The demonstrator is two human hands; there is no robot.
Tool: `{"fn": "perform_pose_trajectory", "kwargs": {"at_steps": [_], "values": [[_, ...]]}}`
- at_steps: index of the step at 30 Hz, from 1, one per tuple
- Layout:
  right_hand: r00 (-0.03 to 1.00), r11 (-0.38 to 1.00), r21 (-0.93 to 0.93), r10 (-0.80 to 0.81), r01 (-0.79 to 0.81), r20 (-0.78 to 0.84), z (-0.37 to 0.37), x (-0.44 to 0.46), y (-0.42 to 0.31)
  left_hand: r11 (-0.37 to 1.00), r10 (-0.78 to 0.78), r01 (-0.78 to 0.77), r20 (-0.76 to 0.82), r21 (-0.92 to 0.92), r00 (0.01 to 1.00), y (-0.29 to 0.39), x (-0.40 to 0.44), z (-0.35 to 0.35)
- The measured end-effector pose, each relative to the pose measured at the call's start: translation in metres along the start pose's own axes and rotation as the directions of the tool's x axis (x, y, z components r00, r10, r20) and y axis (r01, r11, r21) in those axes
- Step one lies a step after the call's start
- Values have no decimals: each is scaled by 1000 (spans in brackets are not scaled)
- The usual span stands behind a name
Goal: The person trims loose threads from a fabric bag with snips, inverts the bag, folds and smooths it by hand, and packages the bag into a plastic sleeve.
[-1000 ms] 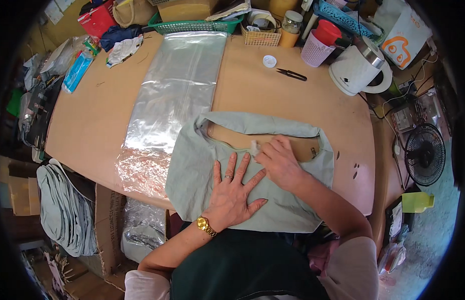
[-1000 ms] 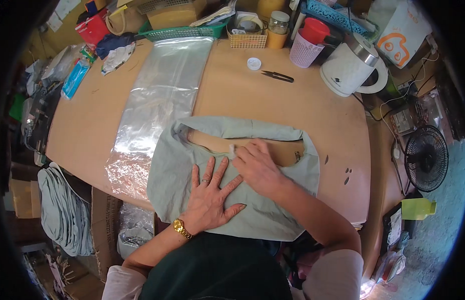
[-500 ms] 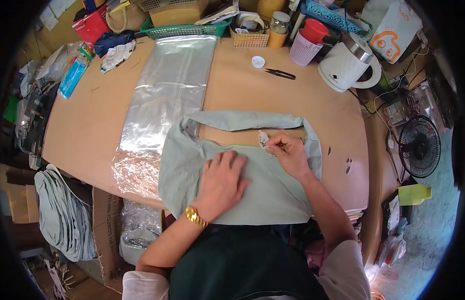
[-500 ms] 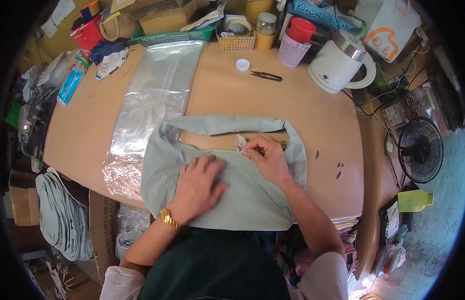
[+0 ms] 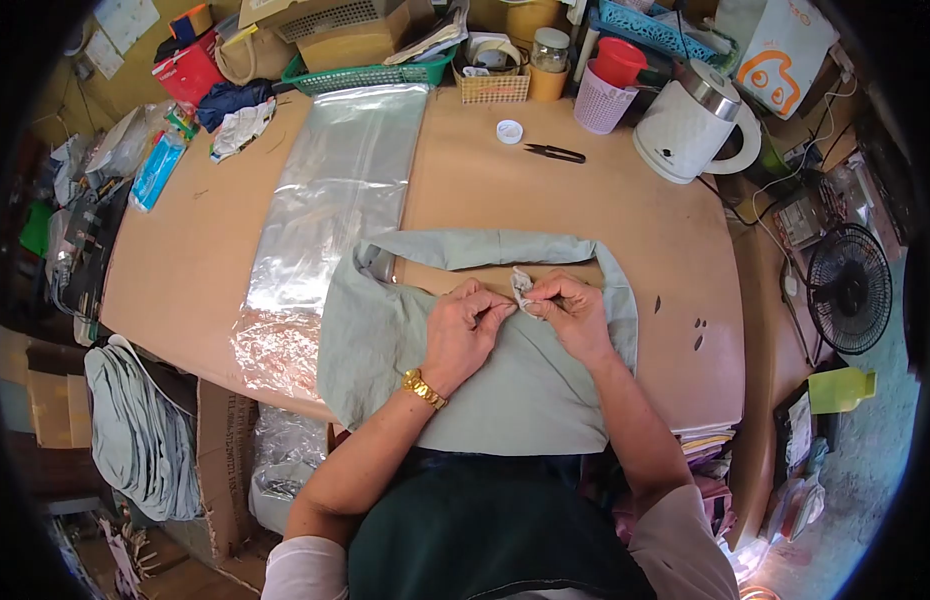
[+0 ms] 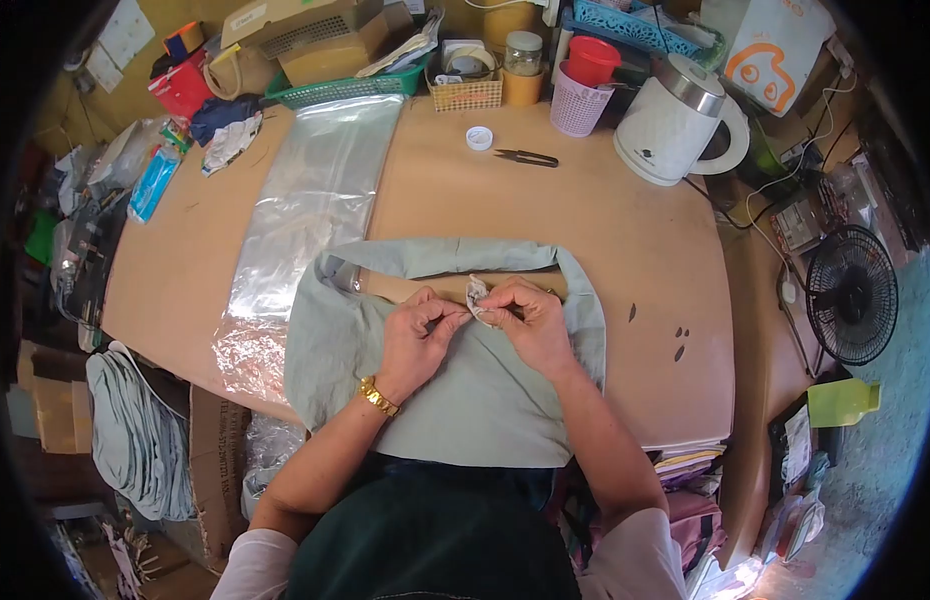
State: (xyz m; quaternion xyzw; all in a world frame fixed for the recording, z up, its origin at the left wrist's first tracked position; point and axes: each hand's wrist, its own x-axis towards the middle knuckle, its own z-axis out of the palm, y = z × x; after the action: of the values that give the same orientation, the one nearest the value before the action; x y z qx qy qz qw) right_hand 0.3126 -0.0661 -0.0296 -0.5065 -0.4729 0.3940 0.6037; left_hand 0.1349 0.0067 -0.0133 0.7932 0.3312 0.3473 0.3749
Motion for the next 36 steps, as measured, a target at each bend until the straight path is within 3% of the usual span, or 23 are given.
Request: {"fn": "perform_pose_trajectory", "kwargs": {"at_steps": [2,6,8,12,14,16,18,19,23,24,25,26,27,28,30,31,32,33,34,35,36], "values": [[1000,1000,16,-3,3,-10,-1,0,1,991,-62,65,29,-118,998,-1,-2,0],[1000,1000,-12,-23,23,-13,-1,0,1,994,-76,76,13,-79,997,20,0,3],[998,998,-35,-59,58,-7,-2,0,2,989,-133,139,98,-58,986,14,2,7],[999,1000,-3,4,-5,-51,-5,-1,1,993,-113,116,99,-26,989,14,0,-16],[998,999,-19,36,-38,-58,-6,-1,0,997,-78,76,-72,-27,994,14,-3,-48],[999,1000,20,16,-15,-45,-7,-1,4,996,-86,84,-145,-20,986,7,-13,-85],[999,1000,22,-3,4,-46,-5,-1,7,985,-88,109,-155,135,984,9,-30,-123],[998,1000,13,-24,25,-50,-6,-1,8,984,-136,156,-205,84,969,2,-44,-137],[999,999,43,-4,6,-53,-11,0,6,920,-384,381,-397,-90,834,-23,-108,-201],[994,986,169,26,-8,-102,-9,0,-1,926,-326,374,-416,38,849,-22,-123,-218],[987,957,291,63,-18,-146,-7,1,-3,891,-410,450,-540,-63,735,-10,-125,-216],[982,929,370,88,-21,-165,-10,0,-2,832,-392,544,-578,109,716,-48,-163,-244],[983,928,371,91,-26,-158,-13,0,-2,467,-549,742,-500,481,670,-47,-182,-264],[983,948,319,38,21,-177,-16,-1,-5,520,-402,602,-448,606,798,-61,-212,-270],[963,986,146,-39,81,-266,-10,-5,-18,542,-249,446,-371,712,895,-78,-251,-287],[965,987,144,-35,75,-261,-9,-7,-16,439,-574,690,-411,576,708,-76,-259,-301],[952,977,-158,-180,143,-249,-9,-8,-13,247,-820,867,-384,433,425,-75,-267,-311],[930,873,-444,-312,201,-192,-7,-10,-12,157,-831,874,-416,460,369,-34,-233,-299],[953,812,-569,-259,126,-158,-2,-12,-29,312,-572,714,-476,627,668,-25,-226,-290],[954,810,-572,-259,129,-151,1,-13,-47,372,-224,492,-438,787,870,-18,-219,-281],[968,640,-742,-247,201,49,4,-14,-64,376,-226,497,-442,782,868,-4,-201,-276]]}}
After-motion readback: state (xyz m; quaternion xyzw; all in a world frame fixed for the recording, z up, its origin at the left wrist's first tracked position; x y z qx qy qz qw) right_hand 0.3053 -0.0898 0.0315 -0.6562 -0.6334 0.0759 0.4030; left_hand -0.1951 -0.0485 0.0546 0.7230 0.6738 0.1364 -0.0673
